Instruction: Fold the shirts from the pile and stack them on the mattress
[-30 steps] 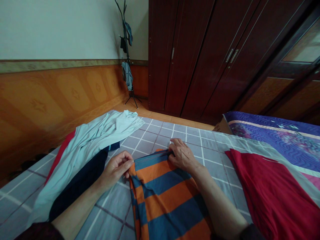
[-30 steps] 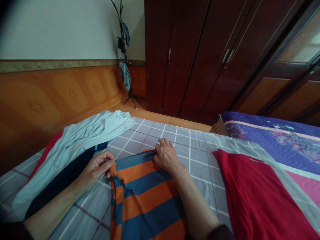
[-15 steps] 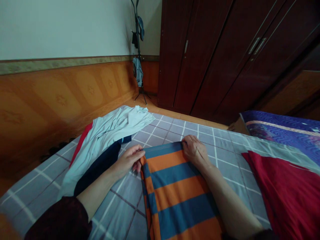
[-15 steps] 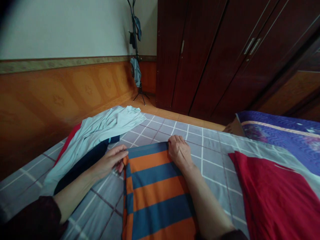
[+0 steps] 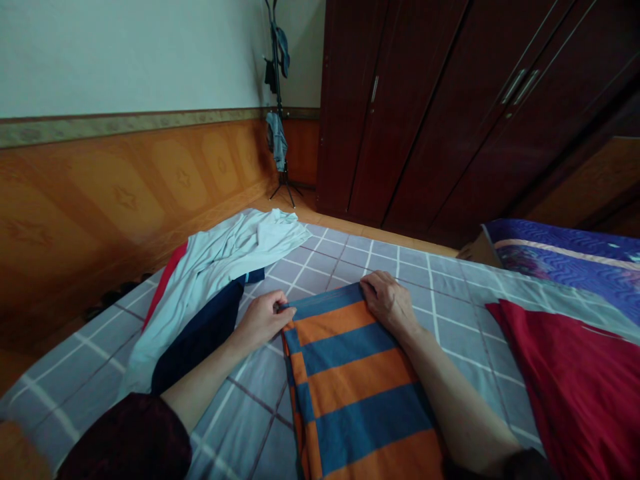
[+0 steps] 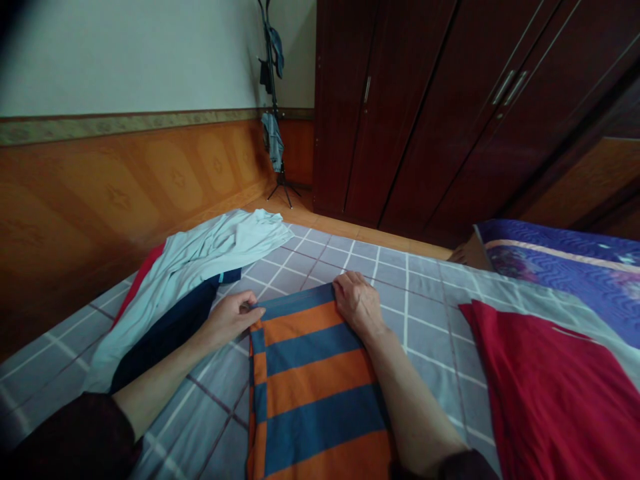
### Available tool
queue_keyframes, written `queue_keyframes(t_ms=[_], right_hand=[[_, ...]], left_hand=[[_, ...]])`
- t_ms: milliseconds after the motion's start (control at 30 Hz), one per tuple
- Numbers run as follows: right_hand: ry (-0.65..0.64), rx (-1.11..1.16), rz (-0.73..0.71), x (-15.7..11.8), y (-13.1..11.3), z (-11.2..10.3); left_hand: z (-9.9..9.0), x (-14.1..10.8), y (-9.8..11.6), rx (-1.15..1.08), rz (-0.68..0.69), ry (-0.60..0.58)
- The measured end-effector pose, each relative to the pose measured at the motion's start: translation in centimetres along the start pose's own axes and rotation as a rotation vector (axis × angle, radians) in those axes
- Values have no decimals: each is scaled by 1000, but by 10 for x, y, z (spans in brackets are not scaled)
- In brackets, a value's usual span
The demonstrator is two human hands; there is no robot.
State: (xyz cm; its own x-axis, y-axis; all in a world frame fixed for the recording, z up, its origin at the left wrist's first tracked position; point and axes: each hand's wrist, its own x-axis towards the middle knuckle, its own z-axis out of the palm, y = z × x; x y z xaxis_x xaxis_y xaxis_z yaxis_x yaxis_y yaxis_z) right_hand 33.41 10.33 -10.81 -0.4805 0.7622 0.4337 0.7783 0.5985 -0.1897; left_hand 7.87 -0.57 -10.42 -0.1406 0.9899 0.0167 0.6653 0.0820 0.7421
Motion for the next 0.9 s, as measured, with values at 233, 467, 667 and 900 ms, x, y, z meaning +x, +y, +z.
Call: queue_keyframes(t_ms=[233, 467, 667, 900], right_hand=[[-35, -37, 31, 1, 0, -4], [-78, -64, -136, 0, -17, -13], [-120, -249, 127, -3, -26, -36], [-332, 26, -141, -54, -53, -46]], left_hand=[[-1, -9, 8, 419, 171, 191], [16, -42, 27, 481, 827, -182], [13, -48, 26, 566, 614, -259], [22, -88, 55, 405, 750, -749]])
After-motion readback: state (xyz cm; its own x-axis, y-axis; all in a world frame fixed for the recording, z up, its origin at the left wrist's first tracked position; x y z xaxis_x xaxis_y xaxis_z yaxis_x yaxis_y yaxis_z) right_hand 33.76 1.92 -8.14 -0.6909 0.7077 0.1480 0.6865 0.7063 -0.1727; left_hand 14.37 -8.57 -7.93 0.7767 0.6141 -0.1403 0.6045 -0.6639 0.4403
